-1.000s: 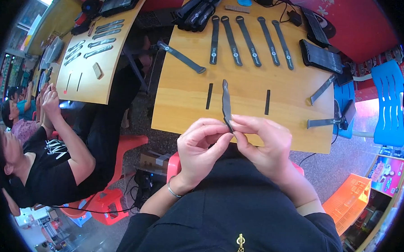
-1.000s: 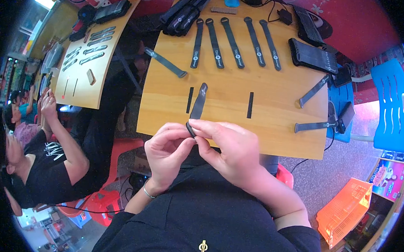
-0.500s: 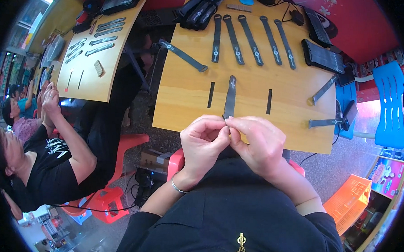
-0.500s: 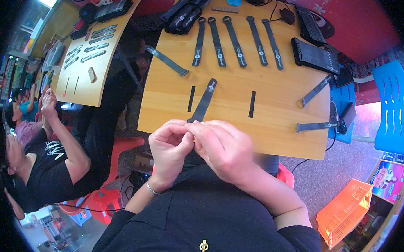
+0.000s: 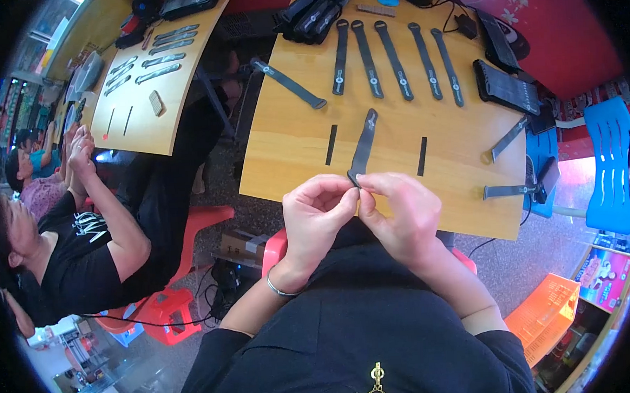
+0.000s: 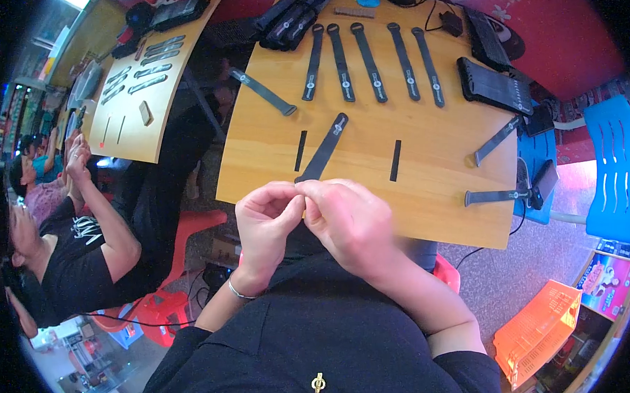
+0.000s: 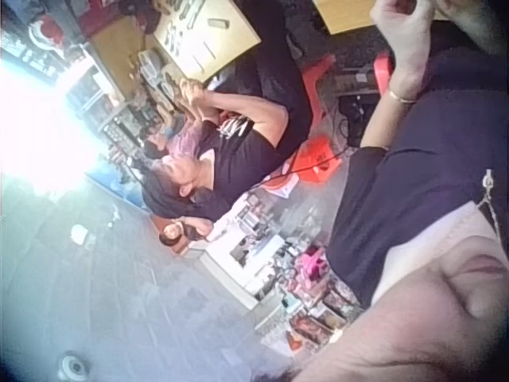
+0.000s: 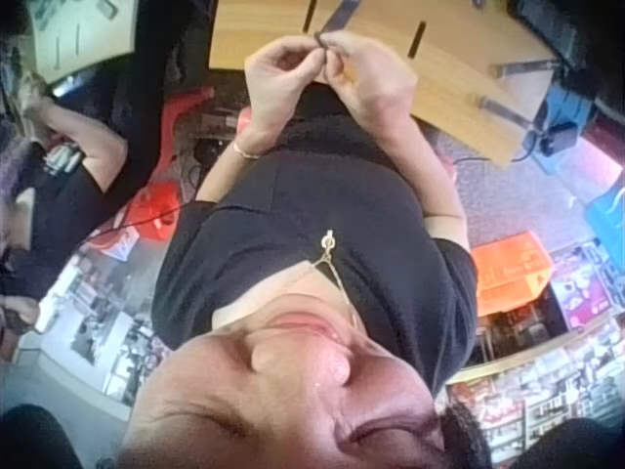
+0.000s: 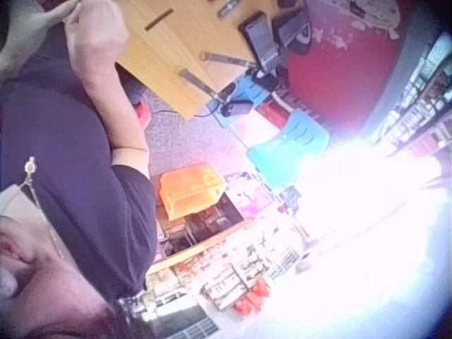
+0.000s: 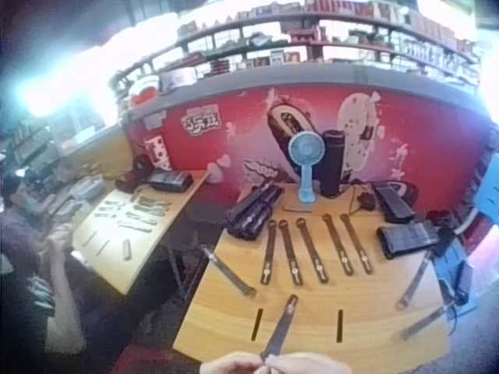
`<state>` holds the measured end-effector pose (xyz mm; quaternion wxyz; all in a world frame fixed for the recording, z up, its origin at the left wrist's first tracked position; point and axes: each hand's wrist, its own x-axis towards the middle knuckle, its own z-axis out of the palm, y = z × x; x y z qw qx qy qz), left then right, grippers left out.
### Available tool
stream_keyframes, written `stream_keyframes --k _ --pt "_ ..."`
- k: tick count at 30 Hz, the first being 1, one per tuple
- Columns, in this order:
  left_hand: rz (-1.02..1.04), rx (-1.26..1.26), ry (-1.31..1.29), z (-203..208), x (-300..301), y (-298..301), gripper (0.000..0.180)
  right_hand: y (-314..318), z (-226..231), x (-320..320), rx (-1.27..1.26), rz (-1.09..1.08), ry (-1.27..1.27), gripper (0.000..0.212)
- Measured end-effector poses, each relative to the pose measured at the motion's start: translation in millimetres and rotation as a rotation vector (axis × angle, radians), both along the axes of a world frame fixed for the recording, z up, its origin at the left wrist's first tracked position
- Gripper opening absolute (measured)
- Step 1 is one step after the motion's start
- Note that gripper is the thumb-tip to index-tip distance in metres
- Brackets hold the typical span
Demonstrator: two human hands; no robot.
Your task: The worker is assembling and inspecting black textile straps on a workbench.
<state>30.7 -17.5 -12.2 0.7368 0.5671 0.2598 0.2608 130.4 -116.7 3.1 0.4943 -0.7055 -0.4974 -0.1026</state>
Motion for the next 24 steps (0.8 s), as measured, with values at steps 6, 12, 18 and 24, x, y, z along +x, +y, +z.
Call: stream_keyframes --k 6,12,18,24 --pt "-0.008 -0.174 0.014 -13.7 -0.9 2.1 0.005 6.3 -8.5 -1.8 -0.027 0.017 -0.172 0.027" --pt "0.031 -0.263 -0.016 -27.8 -1.9 2.1 0.004 8.0 -20.2 -0.9 -0.144 0.092 -0.233 0.024" --pt "0.014 -0.217 0.041 -37.3 -4.0 5.5 0.003 16.3 -26.5 -0.9 -0.12 0.125 -0.053 0.028" --pt "0.062 -0.223 0.001 -28.2 -4.5 0.6 0.009 16.7 -24.5 -6.3 -0.071 0.054 0.154 0.028"
